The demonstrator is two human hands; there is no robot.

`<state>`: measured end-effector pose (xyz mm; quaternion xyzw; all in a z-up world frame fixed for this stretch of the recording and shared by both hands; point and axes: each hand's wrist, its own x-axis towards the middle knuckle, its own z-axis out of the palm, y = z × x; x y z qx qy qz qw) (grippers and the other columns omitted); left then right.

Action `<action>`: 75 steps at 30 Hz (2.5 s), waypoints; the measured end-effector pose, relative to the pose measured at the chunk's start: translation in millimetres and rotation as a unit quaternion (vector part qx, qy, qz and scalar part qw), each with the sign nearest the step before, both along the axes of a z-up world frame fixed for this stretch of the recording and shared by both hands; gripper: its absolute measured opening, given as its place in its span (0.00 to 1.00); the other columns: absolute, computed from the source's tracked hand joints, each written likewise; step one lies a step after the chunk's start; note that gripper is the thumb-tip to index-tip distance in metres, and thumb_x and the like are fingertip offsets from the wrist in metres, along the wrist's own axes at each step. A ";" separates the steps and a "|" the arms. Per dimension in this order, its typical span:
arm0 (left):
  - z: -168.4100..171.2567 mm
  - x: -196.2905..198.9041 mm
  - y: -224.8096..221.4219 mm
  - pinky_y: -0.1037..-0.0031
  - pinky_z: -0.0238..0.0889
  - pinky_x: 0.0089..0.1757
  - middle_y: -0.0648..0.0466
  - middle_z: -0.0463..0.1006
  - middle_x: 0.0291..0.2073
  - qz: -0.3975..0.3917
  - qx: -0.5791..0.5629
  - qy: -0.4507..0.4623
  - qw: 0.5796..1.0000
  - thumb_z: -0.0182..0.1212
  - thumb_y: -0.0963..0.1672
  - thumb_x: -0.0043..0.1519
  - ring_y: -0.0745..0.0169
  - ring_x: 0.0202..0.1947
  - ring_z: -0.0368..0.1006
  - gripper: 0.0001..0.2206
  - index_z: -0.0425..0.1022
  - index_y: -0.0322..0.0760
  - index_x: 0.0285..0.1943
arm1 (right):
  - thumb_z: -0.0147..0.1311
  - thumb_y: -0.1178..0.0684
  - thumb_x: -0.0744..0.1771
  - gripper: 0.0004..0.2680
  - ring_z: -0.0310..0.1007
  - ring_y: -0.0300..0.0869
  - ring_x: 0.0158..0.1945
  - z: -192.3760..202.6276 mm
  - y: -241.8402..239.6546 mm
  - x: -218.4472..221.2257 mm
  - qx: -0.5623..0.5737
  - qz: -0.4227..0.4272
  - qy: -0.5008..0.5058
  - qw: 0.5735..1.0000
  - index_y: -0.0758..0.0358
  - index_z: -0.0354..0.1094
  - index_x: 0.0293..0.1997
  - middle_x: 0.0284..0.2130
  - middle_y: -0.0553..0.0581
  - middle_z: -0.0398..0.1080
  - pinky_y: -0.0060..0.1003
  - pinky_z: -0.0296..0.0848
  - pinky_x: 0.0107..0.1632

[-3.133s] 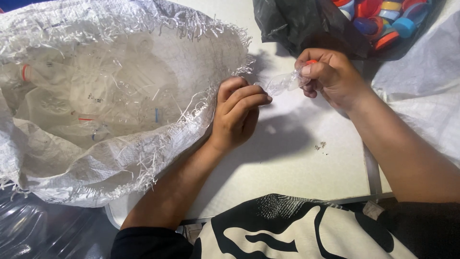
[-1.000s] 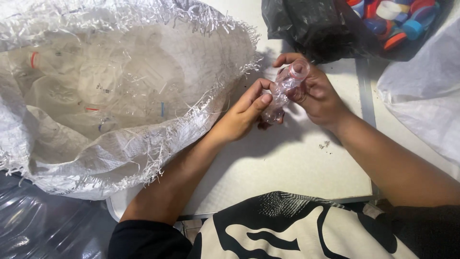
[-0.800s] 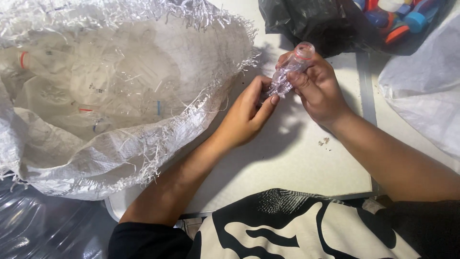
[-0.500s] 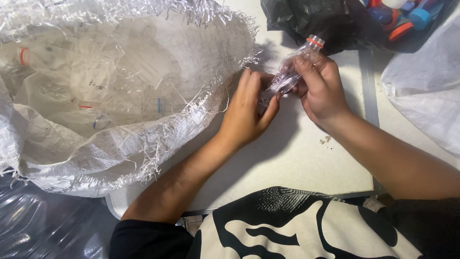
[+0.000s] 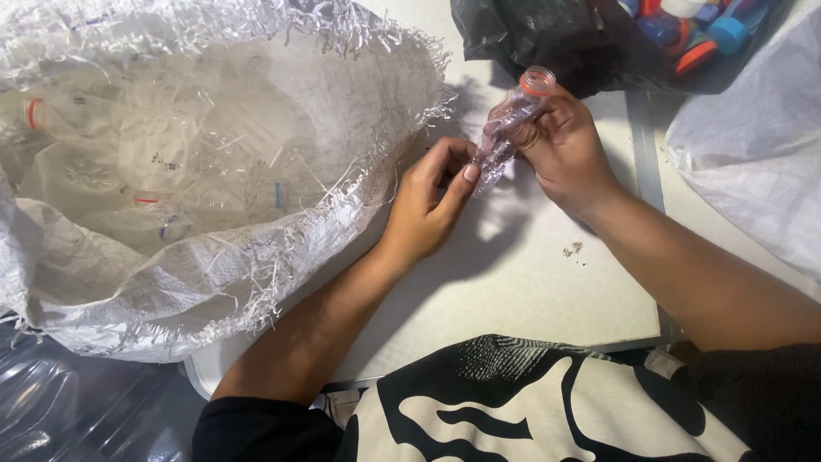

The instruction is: The recorder is sorting plastic bottles and caps into bags for recycling.

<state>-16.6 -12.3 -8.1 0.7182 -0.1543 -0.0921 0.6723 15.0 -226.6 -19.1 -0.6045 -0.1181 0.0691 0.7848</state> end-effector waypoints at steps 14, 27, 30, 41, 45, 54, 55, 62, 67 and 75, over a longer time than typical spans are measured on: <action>0.8 6.6 2.9 0.78 0.64 0.46 0.55 0.72 0.40 -0.105 -0.031 0.019 0.994 0.58 0.43 0.72 0.73 0.43 0.67 0.09 0.65 0.33 0.55 | 0.56 0.53 0.73 0.09 0.74 0.36 0.49 7.0 -9.0 2.0 0.023 0.067 0.009 0.997 0.65 0.65 0.57 0.44 0.53 0.72 0.33 0.75 0.56; 23.3 -2.3 -7.9 0.72 0.71 0.31 0.47 0.80 0.35 0.002 0.172 -0.091 0.981 0.63 0.43 0.67 0.59 0.29 0.79 0.15 0.64 0.35 0.57 | 0.57 0.56 0.74 0.03 0.74 0.33 0.40 13.9 -7.7 1.9 0.034 -0.051 0.022 0.998 0.65 0.71 0.48 0.36 0.53 0.75 0.30 0.73 0.49; 11.5 -5.1 -9.8 0.74 0.70 0.32 0.50 0.81 0.32 0.004 0.144 -0.071 0.987 0.60 0.43 0.68 0.64 0.28 0.79 0.13 0.65 0.35 0.57 | 0.59 0.57 0.74 0.03 0.74 0.33 0.40 15.3 -8.1 2.7 0.068 -0.050 0.036 0.996 0.64 0.72 0.48 0.37 0.53 0.75 0.27 0.72 0.47; -22.6 2.9 -10.1 0.77 0.69 0.42 0.51 0.79 0.41 -0.083 -0.182 0.090 0.976 0.52 0.45 0.75 0.69 0.42 0.77 0.09 0.64 0.34 0.55 | 0.61 0.54 0.72 0.07 0.74 0.34 0.41 30.5 -5.7 7.3 -0.002 -0.028 0.056 0.998 0.66 0.72 0.51 0.37 0.51 0.74 0.29 0.73 0.45; -24.4 6.1 -10.0 0.78 0.67 0.44 0.51 0.80 0.46 -0.017 -0.265 0.091 0.960 0.51 0.46 0.75 0.70 0.45 0.73 0.10 0.64 0.35 0.57 | 0.61 0.51 0.70 0.13 0.75 0.35 0.43 40.6 -0.8 -1.8 0.050 0.067 0.078 0.993 0.61 0.67 0.60 0.41 0.52 0.74 0.28 0.74 0.47; 1.0 0.5 -9.2 0.72 0.62 0.59 0.50 0.67 0.58 0.097 -0.060 -0.137 0.984 0.55 0.44 0.73 0.61 0.58 0.66 0.17 0.62 0.32 0.68 | 0.56 0.55 0.72 0.16 0.71 0.34 0.57 64.7 21.5 -13.9 -0.176 0.050 -0.070 0.981 0.67 0.59 0.66 0.57 0.55 0.68 0.31 0.74 0.60; 3.7 -0.6 -8.5 0.72 0.62 0.59 0.50 0.67 0.58 0.100 -0.061 -0.137 0.984 0.55 0.44 0.73 0.61 0.58 0.66 0.17 0.62 0.32 0.68 | 0.56 0.55 0.72 0.16 0.71 0.34 0.57 71.0 21.2 -11.7 -0.177 0.053 -0.070 0.980 0.67 0.59 0.66 0.57 0.55 0.68 0.31 0.74 0.60; -11.3 2.9 -8.7 0.75 0.67 0.42 0.52 0.72 0.43 0.003 -0.053 -0.051 0.997 0.58 0.40 0.65 0.66 0.38 0.70 0.10 0.68 0.33 0.54 | 0.57 0.53 0.70 0.14 0.76 0.36 0.53 94.7 5.2 0.2 -0.200 0.054 -0.147 0.967 0.67 0.59 0.59 0.51 0.60 0.72 0.32 0.77 0.56; -18.3 1.5 -11.6 0.74 0.69 0.38 0.51 0.74 0.38 -0.049 -0.032 -0.100 0.993 0.58 0.40 0.63 0.67 0.37 0.71 0.07 0.71 0.32 0.48 | 0.63 0.54 0.68 0.12 0.77 0.35 0.35 128.4 62.4 17.0 -0.325 0.075 -0.162 0.929 0.69 0.69 0.53 0.52 0.59 0.77 0.32 0.76 0.37; -15.3 6.8 -7.7 0.71 0.63 0.31 0.51 0.75 0.31 -0.094 0.052 -0.100 0.989 0.59 0.40 0.64 0.65 0.27 0.69 0.07 0.72 0.30 0.47 | 0.67 0.51 0.66 0.11 0.78 0.45 0.34 141.3 200.2 65.9 -0.371 0.094 -0.317 0.868 0.67 0.74 0.46 0.41 0.62 0.75 0.40 0.75 0.42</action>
